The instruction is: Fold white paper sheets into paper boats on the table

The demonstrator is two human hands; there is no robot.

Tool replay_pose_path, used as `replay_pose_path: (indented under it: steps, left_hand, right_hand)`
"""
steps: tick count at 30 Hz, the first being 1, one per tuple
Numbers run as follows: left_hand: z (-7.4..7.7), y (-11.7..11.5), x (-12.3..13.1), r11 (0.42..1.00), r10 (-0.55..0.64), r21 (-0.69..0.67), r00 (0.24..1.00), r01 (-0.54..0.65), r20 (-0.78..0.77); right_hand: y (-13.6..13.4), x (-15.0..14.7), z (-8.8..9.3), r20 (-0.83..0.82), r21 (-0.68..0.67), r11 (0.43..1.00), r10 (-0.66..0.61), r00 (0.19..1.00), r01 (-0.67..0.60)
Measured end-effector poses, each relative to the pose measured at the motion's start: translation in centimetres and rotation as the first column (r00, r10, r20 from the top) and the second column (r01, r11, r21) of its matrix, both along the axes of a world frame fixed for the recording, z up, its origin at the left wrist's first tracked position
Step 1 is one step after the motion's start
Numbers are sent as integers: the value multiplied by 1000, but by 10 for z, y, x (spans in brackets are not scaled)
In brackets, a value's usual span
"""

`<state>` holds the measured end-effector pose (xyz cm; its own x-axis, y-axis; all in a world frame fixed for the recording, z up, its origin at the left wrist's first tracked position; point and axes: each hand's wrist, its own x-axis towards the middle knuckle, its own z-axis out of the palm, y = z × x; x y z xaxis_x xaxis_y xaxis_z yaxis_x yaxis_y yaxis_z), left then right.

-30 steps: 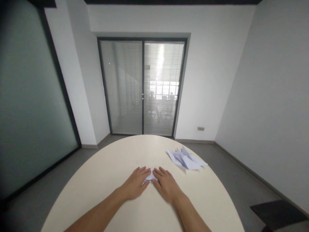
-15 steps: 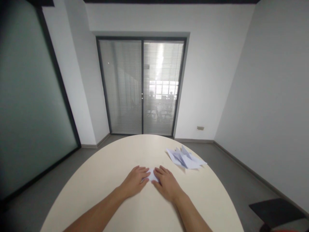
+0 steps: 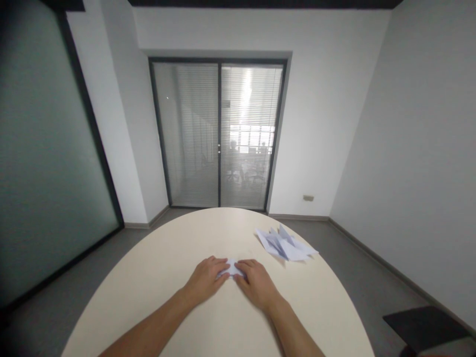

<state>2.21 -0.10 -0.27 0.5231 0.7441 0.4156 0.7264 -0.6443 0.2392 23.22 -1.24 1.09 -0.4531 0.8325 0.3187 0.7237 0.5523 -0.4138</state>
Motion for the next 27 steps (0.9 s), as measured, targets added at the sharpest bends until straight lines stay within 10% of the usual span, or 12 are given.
replay_pose_path:
  steps: [27]
  left_hand:
    - [-14, 10, 0, 941, 305, -224, 923, -254, 236]
  right_hand:
    - [9, 2, -19, -157, -11, 991, -130, 979, 130]
